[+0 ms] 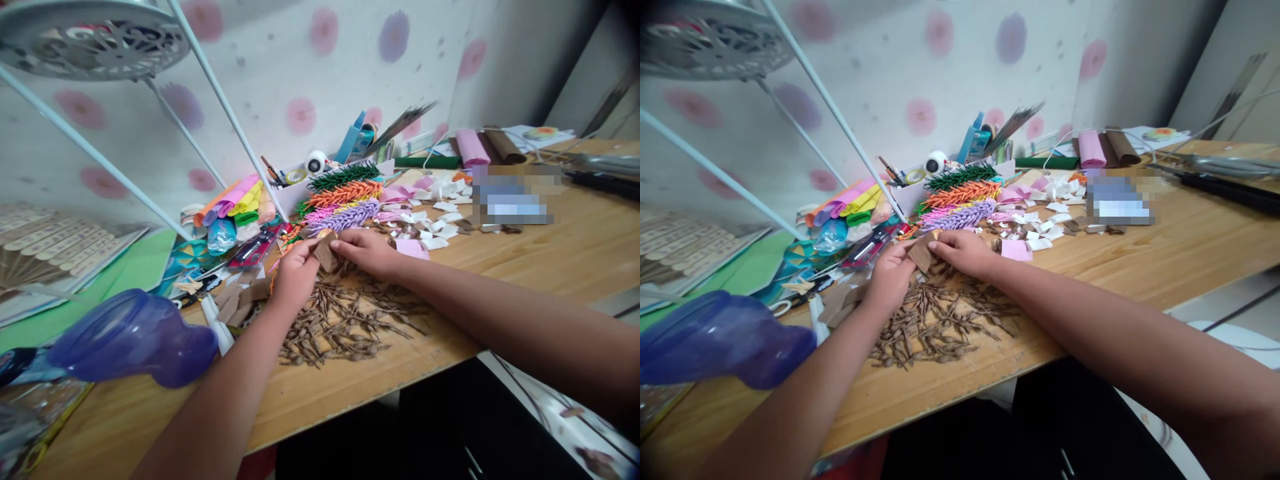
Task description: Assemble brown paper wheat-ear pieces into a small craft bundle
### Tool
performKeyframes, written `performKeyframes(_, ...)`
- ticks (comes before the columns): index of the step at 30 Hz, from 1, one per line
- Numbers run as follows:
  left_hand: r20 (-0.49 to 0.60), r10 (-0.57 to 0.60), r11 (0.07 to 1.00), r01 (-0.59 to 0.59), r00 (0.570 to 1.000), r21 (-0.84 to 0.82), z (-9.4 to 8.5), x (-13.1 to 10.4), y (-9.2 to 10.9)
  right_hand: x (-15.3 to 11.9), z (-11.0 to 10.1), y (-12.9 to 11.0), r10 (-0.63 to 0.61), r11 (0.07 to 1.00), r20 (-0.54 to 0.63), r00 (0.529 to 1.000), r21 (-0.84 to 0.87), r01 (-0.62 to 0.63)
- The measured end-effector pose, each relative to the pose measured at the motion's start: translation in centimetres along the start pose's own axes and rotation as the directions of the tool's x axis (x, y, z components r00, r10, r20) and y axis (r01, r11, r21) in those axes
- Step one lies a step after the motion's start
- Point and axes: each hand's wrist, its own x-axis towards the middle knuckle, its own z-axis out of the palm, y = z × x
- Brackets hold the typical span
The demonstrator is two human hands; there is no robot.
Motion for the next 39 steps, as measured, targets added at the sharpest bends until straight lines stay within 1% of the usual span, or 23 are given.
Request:
performKeyframes(3,0.006,-0.030,0.993,0.031,1.000,-0.115,0.0,0.0,-0.2,0.0,0.3,-0.3,0.006,1.000,-0.055,0.998,-0.028,-0.008)
performKeyframes(6,0.053,-0.056,0.977,0.066,0.997,-0.203,0.1,-0.1,0.1,0.0,0.4,-0.5,-0.010,0.999,-0.099,0.995,-0.053,0.005)
performKeyframes(8,0.076,-0.044,0.973,0.060,0.996,-0.223,0.2,-0.2,0.4,-0.1,0.4,-0.7,-0.043,0.996,-0.124,0.991,-0.082,0.033)
performKeyframes(10,0.083,-0.021,0.975,0.039,0.996,-0.220,0.3,-0.3,0.5,-0.2,0.2,-0.8,-0.118,0.983,-0.160,0.980,-0.156,0.093)
performKeyframes(13,0.035,-0.003,0.984,0.009,0.999,-0.177,0.5,-0.4,0.6,-0.3,0.0,-0.9,-0.241,0.940,-0.192,0.951,-0.289,0.179)
performKeyframes(16,-0.022,0.005,0.991,-0.008,1.000,-0.132,0.3,-0.3,0.7,-0.4,-0.2,-0.9,-0.299,0.915,-0.184,0.936,-0.333,0.227)
performKeyframes(18,-0.033,0.018,0.996,-0.020,0.999,-0.084,0.1,-0.2,0.8,-0.4,-0.3,-0.9,-0.320,0.917,-0.175,0.931,-0.303,0.258)
performKeyframes(22,-0.036,0.062,0.994,-0.058,0.997,0.088,-0.3,-0.1,1.0,-0.3,-0.6,-0.6,-0.301,0.948,-0.188,0.935,-0.161,0.273)
performKeyframes(24,-0.042,0.109,0.976,-0.099,0.993,0.193,-0.5,0.0,1.1,-0.2,-0.9,-0.5,-0.342,0.936,-0.178,0.923,-0.149,0.318)
performKeyframes(27,-0.036,0.223,0.903,-0.193,0.974,0.383,-0.7,0.0,1.4,0.1,-1.1,-0.4,-0.482,0.869,-0.132,0.866,-0.201,0.452)
performKeyframes(29,0.018,0.304,0.812,-0.269,0.952,0.518,-0.9,-0.1,1.8,0.2,-1.3,-0.4,-0.536,0.834,-0.120,0.836,-0.229,0.502)
performKeyframes(32,0.119,0.391,0.650,-0.365,0.913,0.667,-1.0,-0.3,2.3,0.4,-1.4,-0.2,-0.549,0.824,-0.128,0.826,-0.247,0.509)
performKeyframes(33,0.137,0.412,0.608,-0.384,0.901,0.695,-1.0,-0.3,2.5,0.4,-1.4,-0.1,-0.552,0.822,-0.127,0.824,-0.252,0.511)
performKeyframes(35,0.146,0.452,0.558,-0.407,0.880,0.723,-1.1,-0.4,2.6,0.4,-1.4,0.1,-0.557,0.817,-0.124,0.821,-0.261,0.515)
performKeyframes(39,0.145,0.505,0.533,-0.440,0.851,0.723,-1.4,-0.4,2.6,0.3,-1.5,0.3,-0.561,0.815,-0.117,0.819,-0.254,0.521)
